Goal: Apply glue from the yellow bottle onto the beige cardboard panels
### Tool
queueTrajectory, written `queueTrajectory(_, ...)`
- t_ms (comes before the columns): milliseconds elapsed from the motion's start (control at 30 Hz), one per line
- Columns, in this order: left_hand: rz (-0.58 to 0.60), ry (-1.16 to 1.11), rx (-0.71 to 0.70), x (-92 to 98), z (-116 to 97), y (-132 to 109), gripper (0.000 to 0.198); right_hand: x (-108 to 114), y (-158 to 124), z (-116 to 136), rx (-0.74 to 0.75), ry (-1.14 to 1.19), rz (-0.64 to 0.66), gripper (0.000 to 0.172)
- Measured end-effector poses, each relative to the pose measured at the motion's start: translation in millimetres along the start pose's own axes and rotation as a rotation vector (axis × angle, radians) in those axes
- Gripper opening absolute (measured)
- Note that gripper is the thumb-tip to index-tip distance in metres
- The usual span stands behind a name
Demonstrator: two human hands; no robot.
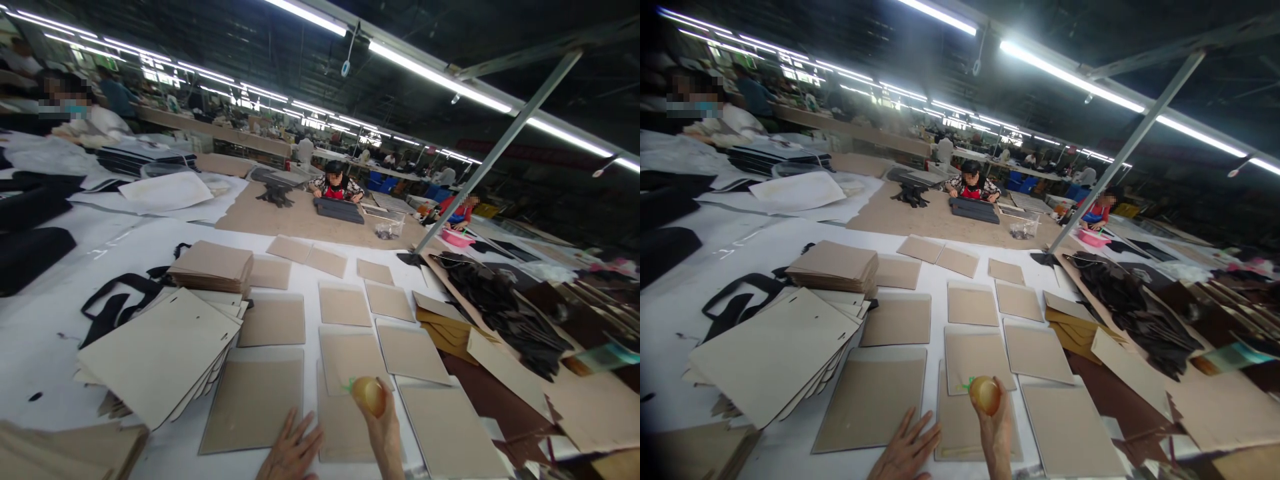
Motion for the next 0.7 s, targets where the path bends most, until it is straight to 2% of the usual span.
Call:
queueTrajectory(200,0.019,0.041,-0.006,0.8,-1,0,0.054,30,9,-8,-0.083,-0.061,-0.067,0.082)
queueTrajectory(500,0.047,-0.019,0.01,1.6,2,0,0.055,81,23,-23,-0.135,-0.156,-0.167,0.081)
queueTrajectory(700,0.079,-0.047,0.011,-1.1,2,2,0.058,98,29,-23,-0.13,-0.185,-0.218,0.079)
Point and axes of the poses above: each hand's wrist, its own y-axis towards the middle knuckle, its own x-axis out of the back of the hand, z = x × y, the point moved 10 cm from there along y, towards the middle knuckle, and after that the axes turned 13 degrees about z, right-handed, at the moved point
